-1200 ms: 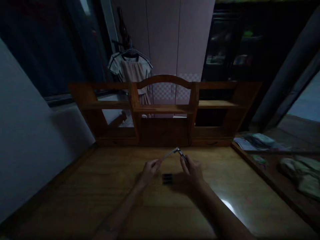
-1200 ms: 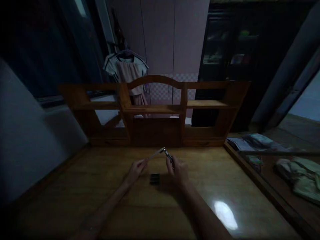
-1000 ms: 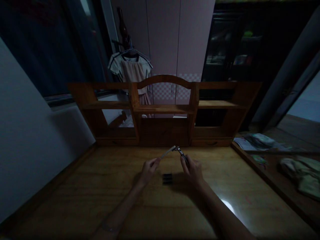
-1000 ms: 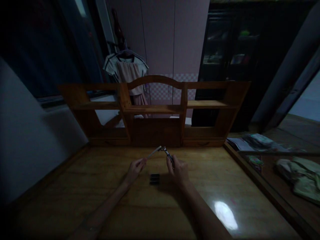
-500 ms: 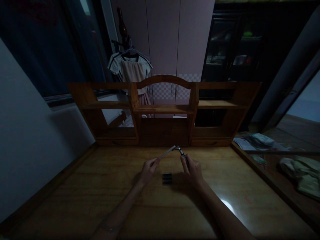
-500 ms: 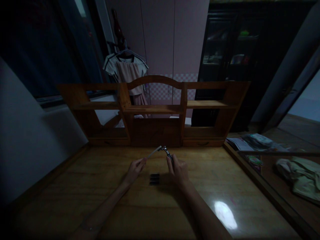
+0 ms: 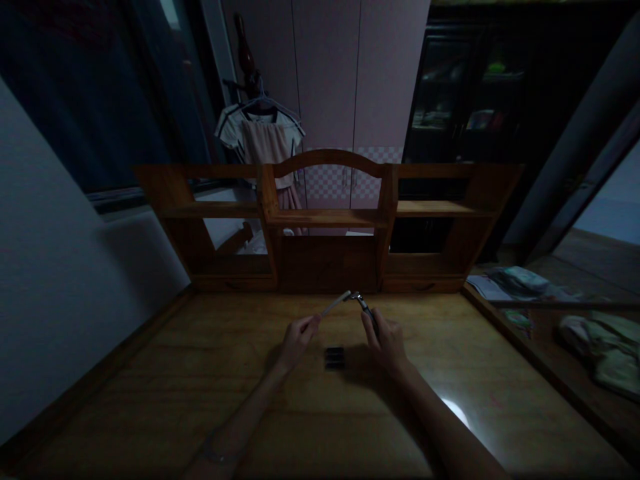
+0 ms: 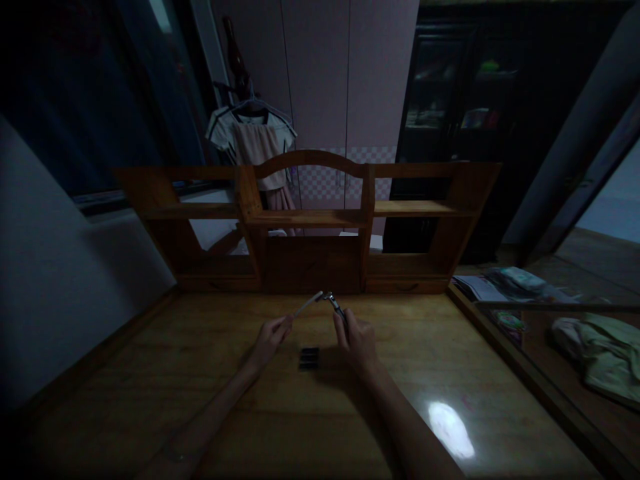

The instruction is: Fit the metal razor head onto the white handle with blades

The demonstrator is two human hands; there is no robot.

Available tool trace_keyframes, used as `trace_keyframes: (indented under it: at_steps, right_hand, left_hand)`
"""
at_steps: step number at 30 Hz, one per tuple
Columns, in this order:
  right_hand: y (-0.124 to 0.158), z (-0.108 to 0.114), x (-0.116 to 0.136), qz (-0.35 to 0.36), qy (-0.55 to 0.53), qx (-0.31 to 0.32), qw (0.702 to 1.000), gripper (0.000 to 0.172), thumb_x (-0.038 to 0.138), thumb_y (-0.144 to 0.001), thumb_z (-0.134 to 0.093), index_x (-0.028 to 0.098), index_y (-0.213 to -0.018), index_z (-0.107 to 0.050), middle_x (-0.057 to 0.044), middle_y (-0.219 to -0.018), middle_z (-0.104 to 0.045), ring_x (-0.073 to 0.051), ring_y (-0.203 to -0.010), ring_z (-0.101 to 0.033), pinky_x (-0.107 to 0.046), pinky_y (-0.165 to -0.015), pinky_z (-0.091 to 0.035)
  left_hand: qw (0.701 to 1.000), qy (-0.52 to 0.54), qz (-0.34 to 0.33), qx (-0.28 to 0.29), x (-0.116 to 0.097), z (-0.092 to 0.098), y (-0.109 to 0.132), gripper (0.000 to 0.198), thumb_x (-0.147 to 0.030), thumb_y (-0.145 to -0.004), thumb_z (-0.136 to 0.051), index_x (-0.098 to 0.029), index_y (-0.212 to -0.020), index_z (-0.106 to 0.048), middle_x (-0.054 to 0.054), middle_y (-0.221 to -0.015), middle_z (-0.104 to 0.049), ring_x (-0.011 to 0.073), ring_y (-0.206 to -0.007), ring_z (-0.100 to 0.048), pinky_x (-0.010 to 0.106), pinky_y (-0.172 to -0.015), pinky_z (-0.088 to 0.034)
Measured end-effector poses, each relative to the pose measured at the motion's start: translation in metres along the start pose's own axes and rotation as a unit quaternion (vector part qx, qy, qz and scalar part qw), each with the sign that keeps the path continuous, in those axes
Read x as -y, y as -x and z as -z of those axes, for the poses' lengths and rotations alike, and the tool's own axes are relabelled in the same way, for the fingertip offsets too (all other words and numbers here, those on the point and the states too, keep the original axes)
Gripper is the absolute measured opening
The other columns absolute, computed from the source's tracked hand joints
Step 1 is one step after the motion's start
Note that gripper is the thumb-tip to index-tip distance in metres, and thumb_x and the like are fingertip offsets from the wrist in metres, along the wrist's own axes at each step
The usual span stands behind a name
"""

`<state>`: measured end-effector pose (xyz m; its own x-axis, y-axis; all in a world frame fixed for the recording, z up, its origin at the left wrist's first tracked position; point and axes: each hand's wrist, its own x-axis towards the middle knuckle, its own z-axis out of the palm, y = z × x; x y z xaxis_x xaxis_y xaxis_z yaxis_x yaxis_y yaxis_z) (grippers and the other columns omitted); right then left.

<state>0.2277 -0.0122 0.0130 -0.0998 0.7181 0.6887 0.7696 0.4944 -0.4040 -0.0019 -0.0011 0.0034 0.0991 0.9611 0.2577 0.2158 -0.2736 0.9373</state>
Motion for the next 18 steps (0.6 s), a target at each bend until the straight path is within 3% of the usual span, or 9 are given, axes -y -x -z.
trace_keyframes:
  at_steps: [18]
  right_hand:
    - [0.0002,-0.0005,0.0017,0.009,0.0,-0.012,1.0,0.024,0.032,-0.094,-0.038,0.016,-0.088,-0.055,-0.002,-0.059,-0.058,-0.011,-0.048,-0.051,-0.023,-0.05,-0.029]
  left_hand:
    - [1.0,-0.004,0.005,-0.009,-0.0052,-0.0018,0.0008,0.045,-0.055,-0.083,-0.045,-0.017,-0.059,-0.039,-0.005,-0.056,-0.03,0.0085,-0.052,-0.028,0.022,-0.048,-0.019]
